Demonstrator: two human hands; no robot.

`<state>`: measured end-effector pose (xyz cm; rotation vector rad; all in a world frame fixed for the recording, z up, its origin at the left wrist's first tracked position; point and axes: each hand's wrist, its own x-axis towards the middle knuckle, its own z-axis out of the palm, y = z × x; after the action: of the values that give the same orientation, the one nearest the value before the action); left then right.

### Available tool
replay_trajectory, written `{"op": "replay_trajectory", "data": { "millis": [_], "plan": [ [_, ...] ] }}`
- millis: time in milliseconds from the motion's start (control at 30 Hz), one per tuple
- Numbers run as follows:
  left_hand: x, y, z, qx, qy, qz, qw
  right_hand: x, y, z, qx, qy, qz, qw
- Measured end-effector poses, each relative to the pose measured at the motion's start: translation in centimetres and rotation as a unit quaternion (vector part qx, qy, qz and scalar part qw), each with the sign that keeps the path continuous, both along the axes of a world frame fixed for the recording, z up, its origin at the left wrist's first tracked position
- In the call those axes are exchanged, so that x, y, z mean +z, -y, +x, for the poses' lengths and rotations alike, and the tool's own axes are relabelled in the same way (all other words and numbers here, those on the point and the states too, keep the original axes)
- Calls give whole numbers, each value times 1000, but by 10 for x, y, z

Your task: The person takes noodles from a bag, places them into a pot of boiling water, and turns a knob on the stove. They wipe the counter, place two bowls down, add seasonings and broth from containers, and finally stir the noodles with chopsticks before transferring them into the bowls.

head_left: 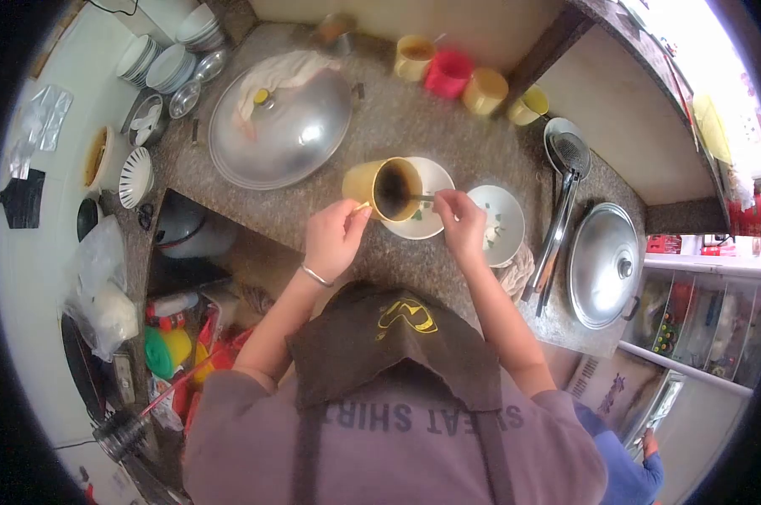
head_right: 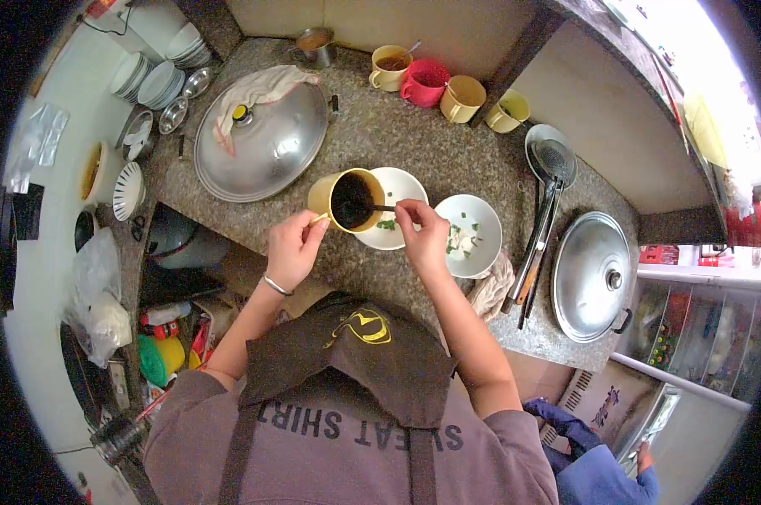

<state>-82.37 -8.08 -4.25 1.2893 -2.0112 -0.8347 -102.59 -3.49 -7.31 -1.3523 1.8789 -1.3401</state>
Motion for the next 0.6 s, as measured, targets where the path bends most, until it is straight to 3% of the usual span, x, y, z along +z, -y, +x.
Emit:
{"op": "replay_trajectory", "data": {
  "millis": [67, 100, 167, 267, 467, 600],
  "plan": [
    [-3, -2, -1, -7, 6, -27, 1000, -6, -8, -1, -7, 150, 49, 987],
    [-3, -3, -1, -5, 12, -25, 1000, -11, -11, -3, -7, 149, 48, 988],
    [-6, -6, 1, -3, 17, -23, 1000, -18, -16, -6, -41, 298, 17, 954],
    [-17, -7, 7, 12, -12, 54, 998, -18, -23, -13, -53, 364, 15, 930],
    [-29, -13, 27, 59, -151, 183, 970, -20, -31, -28, -84, 370, -12, 925],
    [-30, -18, 42, 89, -129, 209, 965, -35, -39, -42, -85, 273, -65, 956]
  ]
}}
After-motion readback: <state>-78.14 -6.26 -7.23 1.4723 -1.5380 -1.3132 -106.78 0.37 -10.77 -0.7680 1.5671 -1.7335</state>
